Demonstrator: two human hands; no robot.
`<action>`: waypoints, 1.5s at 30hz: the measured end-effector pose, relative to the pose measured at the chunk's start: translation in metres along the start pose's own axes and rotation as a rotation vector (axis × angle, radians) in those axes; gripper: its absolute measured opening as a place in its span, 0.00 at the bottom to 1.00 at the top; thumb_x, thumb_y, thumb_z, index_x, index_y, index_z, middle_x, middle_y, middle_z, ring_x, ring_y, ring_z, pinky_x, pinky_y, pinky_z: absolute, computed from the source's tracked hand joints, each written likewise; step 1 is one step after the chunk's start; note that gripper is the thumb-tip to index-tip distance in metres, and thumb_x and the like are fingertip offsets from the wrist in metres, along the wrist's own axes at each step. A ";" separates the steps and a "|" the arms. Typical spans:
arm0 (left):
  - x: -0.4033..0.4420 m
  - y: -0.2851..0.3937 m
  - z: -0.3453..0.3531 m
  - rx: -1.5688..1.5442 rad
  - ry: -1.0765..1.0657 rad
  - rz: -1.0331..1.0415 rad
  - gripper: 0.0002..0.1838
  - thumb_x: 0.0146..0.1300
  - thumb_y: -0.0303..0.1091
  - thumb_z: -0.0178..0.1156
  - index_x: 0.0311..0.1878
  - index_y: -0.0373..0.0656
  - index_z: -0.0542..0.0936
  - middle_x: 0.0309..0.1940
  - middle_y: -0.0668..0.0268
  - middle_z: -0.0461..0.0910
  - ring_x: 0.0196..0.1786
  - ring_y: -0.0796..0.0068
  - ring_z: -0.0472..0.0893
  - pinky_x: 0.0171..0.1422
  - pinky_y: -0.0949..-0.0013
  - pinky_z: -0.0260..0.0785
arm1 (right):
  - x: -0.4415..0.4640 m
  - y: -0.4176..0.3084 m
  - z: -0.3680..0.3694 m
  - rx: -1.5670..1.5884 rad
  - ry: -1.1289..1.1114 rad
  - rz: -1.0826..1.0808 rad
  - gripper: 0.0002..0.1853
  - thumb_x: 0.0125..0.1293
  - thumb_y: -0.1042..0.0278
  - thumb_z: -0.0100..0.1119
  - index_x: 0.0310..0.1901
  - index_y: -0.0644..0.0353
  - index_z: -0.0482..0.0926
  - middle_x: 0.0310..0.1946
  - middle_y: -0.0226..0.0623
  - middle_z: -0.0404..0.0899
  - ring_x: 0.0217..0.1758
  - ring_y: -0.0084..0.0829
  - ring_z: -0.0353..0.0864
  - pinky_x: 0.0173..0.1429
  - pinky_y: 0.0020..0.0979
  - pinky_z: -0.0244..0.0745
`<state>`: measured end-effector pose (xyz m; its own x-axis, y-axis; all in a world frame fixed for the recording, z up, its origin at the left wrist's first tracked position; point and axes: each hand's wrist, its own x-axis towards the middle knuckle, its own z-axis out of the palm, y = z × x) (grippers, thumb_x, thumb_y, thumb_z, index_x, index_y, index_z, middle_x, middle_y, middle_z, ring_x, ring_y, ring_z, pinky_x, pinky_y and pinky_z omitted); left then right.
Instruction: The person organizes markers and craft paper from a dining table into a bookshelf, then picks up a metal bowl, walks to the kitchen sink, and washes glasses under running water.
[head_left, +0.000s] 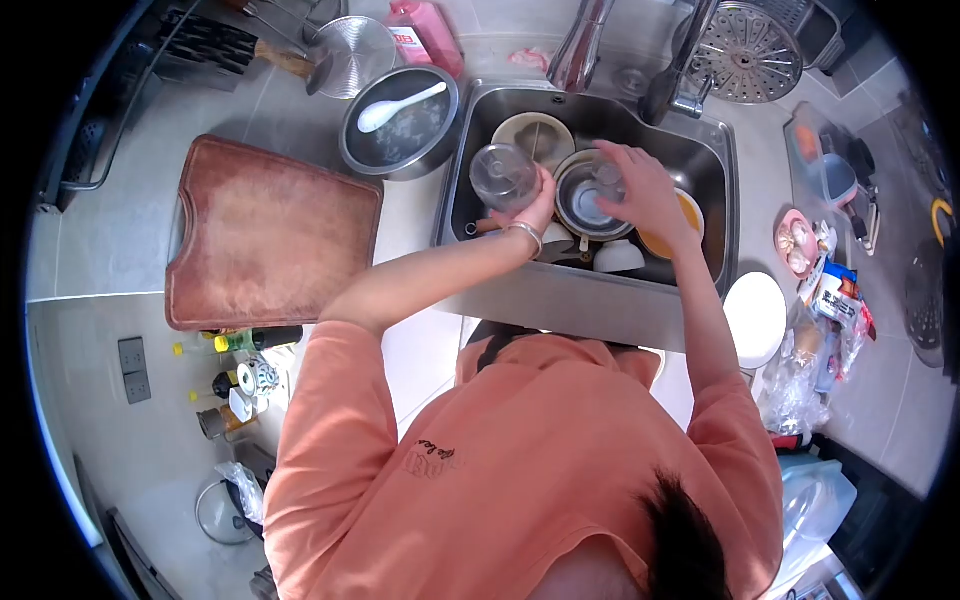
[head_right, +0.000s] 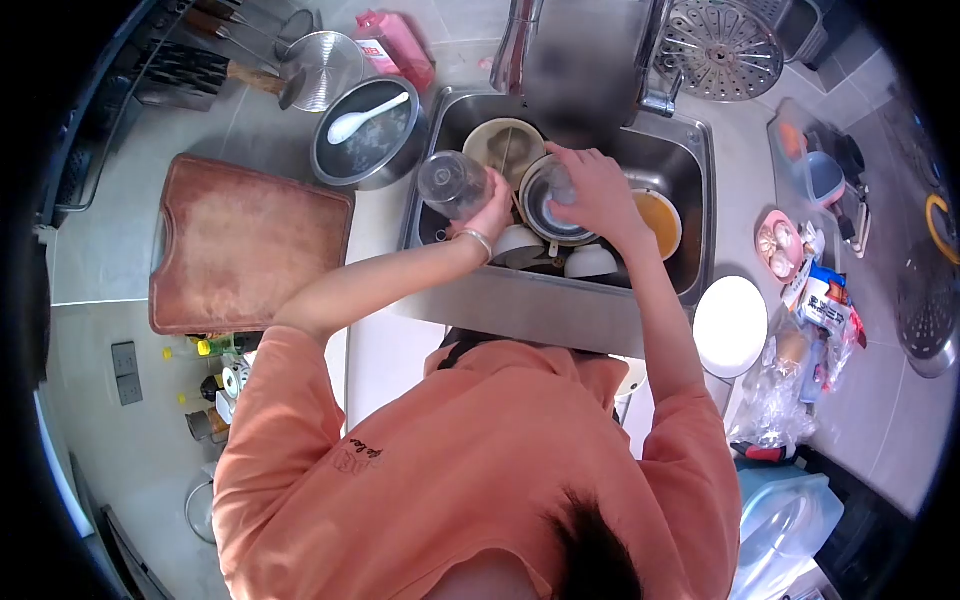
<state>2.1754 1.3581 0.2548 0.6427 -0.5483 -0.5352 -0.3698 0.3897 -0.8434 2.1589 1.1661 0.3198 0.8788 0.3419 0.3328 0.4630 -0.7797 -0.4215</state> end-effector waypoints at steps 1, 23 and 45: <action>0.000 0.000 0.000 -0.040 0.025 -0.028 0.33 0.39 0.50 0.68 0.50 0.46 0.74 0.47 0.62 0.75 0.51 0.56 0.72 0.56 0.45 0.62 | 0.005 -0.011 -0.008 0.059 -0.053 0.001 0.40 0.39 0.62 0.67 0.59 0.55 0.62 0.49 0.38 0.72 0.53 0.39 0.70 0.51 0.40 0.68; 0.046 -0.052 -0.026 -0.926 0.710 -0.220 0.24 0.52 0.40 0.56 0.53 0.45 0.67 0.48 0.60 0.72 0.54 0.59 0.69 0.61 0.48 0.55 | 0.055 0.155 -0.060 -0.741 -0.611 0.506 0.48 0.36 0.62 0.70 0.64 0.59 0.59 0.69 0.34 0.49 0.68 0.36 0.57 0.59 0.40 0.69; 0.051 -0.019 -0.024 -0.834 0.705 -0.181 0.23 0.55 0.39 0.50 0.55 0.50 0.66 0.55 0.63 0.69 0.60 0.60 0.67 0.62 0.54 0.58 | 0.081 0.008 -0.019 -0.201 -0.697 -0.116 0.56 0.32 0.61 0.70 0.67 0.33 0.49 0.36 0.42 0.73 0.39 0.44 0.77 0.45 0.38 0.71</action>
<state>2.1993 1.3053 0.2419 0.3045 -0.9488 -0.0839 -0.8154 -0.2141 -0.5379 2.2311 1.1776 0.3592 0.7260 0.6297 -0.2764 0.5859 -0.7768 -0.2308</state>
